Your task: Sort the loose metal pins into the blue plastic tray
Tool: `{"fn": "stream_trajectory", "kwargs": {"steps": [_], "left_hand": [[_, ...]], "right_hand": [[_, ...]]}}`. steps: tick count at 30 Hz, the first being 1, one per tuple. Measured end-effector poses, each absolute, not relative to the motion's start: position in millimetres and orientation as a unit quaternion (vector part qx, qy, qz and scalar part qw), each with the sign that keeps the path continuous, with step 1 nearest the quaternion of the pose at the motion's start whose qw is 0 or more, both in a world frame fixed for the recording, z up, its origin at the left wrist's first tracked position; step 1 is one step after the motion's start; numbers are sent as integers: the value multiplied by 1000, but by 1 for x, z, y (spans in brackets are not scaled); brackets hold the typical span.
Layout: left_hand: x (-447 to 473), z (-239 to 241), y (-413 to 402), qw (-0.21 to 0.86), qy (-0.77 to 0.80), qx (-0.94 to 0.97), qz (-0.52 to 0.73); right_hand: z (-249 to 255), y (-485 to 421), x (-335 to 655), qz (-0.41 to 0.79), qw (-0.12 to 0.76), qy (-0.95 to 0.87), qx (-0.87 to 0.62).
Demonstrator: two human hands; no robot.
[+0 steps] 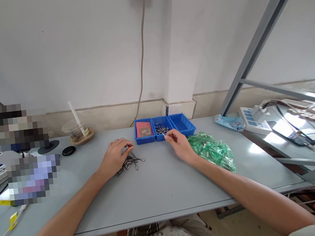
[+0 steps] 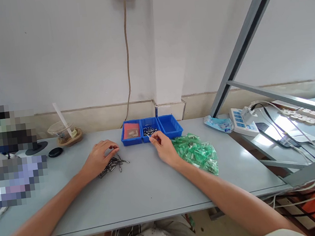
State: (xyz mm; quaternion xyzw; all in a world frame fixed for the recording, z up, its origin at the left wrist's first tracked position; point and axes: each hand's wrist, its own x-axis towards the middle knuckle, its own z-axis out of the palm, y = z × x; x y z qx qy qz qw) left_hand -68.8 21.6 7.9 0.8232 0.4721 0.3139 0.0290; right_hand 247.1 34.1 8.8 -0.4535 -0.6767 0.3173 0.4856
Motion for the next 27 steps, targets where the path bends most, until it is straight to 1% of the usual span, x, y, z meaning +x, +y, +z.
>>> {"fn": "stream_trajectory", "kwargs": {"steps": [10, 20, 27], "left_hand": [[-68, 9, 20, 29, 483, 822, 301], [-67, 10, 19, 44, 486, 822, 295], [-66, 11, 18, 44, 493, 821, 283]], "right_hand": [[10, 33, 247, 306, 487, -680, -455], [13, 33, 246, 383, 491, -622, -474], [18, 32, 246, 374, 488, -629, -475]]}}
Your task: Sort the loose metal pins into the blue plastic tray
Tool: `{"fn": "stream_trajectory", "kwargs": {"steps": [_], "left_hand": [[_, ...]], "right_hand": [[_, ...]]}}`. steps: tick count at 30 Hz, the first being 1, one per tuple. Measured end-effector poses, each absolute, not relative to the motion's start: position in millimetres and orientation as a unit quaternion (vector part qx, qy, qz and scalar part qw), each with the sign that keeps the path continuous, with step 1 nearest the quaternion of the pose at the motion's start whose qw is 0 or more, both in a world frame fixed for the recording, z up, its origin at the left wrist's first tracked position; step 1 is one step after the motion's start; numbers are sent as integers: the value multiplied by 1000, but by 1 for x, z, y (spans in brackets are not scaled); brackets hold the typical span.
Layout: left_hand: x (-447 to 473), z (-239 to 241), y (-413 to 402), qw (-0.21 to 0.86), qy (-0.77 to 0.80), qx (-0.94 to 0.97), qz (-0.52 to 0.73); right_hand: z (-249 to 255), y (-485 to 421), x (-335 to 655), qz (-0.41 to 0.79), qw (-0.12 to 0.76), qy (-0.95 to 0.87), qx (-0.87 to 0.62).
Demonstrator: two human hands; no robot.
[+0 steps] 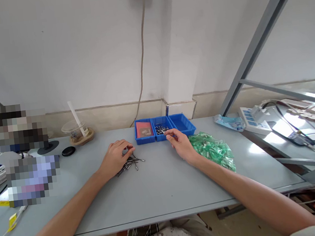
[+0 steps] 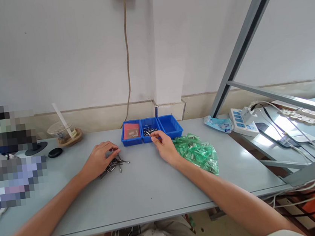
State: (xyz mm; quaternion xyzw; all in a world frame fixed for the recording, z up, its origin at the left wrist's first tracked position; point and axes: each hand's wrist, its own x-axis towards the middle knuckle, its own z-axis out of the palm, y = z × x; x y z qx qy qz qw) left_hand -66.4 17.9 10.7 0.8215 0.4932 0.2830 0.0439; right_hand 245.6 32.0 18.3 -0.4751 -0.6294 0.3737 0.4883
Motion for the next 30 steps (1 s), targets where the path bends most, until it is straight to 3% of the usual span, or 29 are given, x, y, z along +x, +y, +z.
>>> {"fn": "stream_trajectory", "kwargs": {"steps": [30], "left_hand": [[-68, 8, 21, 41, 493, 827, 265]], "right_hand": [[14, 33, 248, 370, 505, -622, -470]]}}
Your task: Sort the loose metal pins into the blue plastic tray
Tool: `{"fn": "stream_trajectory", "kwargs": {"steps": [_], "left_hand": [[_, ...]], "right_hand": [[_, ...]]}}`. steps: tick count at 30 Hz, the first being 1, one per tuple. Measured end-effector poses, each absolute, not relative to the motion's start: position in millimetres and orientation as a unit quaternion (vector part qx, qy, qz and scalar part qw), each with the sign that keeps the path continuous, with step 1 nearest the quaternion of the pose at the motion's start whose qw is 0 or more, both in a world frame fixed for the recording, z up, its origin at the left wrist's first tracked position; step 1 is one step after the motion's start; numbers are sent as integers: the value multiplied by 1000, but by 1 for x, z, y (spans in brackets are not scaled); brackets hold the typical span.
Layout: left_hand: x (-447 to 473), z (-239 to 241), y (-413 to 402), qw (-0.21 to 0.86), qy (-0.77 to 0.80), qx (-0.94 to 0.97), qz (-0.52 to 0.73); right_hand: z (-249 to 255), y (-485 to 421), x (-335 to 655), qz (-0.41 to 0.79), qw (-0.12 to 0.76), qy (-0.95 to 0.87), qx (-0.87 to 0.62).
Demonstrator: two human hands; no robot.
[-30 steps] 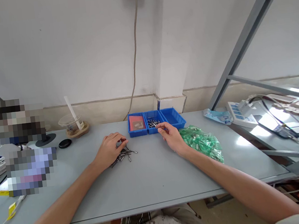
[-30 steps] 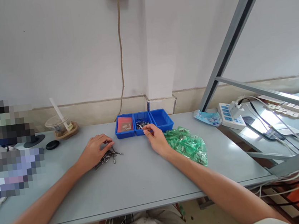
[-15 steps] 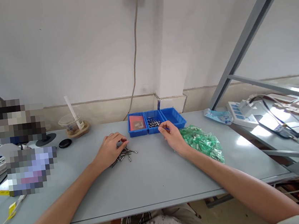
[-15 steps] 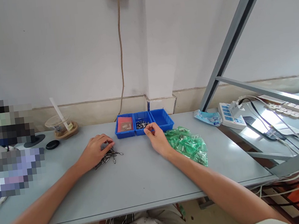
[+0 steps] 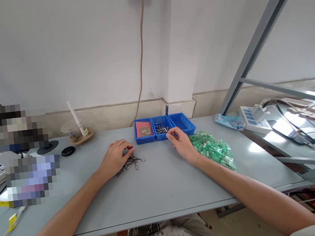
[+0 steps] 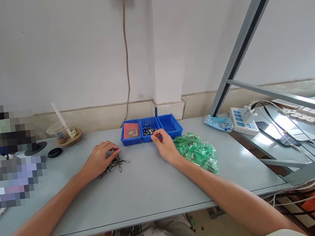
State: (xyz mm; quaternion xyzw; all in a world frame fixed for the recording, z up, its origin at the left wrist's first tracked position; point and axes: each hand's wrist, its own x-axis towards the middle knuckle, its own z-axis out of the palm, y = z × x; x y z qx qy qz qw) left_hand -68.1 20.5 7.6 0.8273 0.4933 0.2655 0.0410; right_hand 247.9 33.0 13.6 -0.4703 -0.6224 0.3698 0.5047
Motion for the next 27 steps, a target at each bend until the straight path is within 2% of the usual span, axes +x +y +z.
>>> {"fn": "stream_trajectory", "kwargs": {"steps": [27], "left_hand": [[-66, 10, 15, 72, 488, 837, 238]], "right_hand": [[18, 31, 248, 376, 501, -616, -478]]}}
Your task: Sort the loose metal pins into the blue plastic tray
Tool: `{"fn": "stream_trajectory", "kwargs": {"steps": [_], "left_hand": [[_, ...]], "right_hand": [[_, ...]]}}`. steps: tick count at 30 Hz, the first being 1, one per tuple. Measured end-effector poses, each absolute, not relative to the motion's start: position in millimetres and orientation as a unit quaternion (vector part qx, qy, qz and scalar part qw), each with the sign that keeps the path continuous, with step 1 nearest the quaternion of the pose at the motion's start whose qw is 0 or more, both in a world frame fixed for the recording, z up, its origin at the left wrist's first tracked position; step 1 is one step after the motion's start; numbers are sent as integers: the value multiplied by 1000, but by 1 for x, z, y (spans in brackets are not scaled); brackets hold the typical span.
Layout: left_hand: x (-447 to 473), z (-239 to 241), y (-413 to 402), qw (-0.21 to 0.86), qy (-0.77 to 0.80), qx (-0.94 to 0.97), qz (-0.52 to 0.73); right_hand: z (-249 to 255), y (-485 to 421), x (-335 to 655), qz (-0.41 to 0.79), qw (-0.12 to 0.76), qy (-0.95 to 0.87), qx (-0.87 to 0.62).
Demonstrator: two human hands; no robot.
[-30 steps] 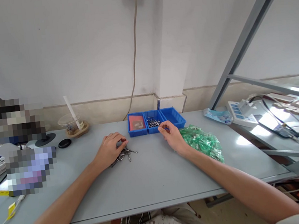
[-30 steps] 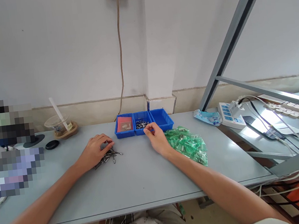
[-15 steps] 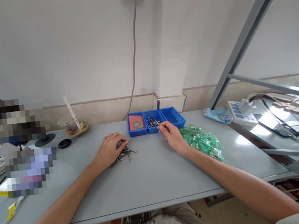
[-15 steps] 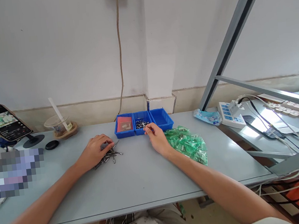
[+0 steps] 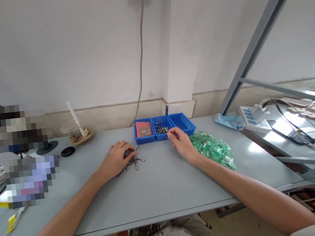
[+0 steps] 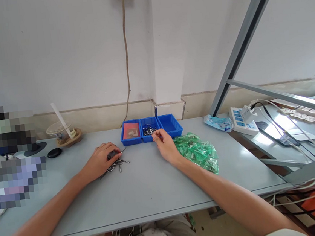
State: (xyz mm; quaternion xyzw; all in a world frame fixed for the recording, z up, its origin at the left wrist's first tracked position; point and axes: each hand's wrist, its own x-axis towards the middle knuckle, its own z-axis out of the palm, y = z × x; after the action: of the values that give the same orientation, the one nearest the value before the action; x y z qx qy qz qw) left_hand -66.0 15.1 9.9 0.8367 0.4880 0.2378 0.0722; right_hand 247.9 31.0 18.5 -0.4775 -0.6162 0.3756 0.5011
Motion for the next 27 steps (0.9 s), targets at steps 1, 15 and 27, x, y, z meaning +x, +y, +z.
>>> {"fn": "stream_trajectory", "kwargs": {"steps": [1, 15, 27], "left_hand": [[-66, 10, 15, 73, 487, 837, 238], [-66, 11, 15, 78, 487, 840, 226], [-64, 12, 9, 84, 472, 854, 202]], "right_hand": [[18, 31, 248, 374, 501, -616, -479], [21, 29, 250, 332, 485, -667, -458], [22, 34, 248, 432, 500, -581, -476]]}}
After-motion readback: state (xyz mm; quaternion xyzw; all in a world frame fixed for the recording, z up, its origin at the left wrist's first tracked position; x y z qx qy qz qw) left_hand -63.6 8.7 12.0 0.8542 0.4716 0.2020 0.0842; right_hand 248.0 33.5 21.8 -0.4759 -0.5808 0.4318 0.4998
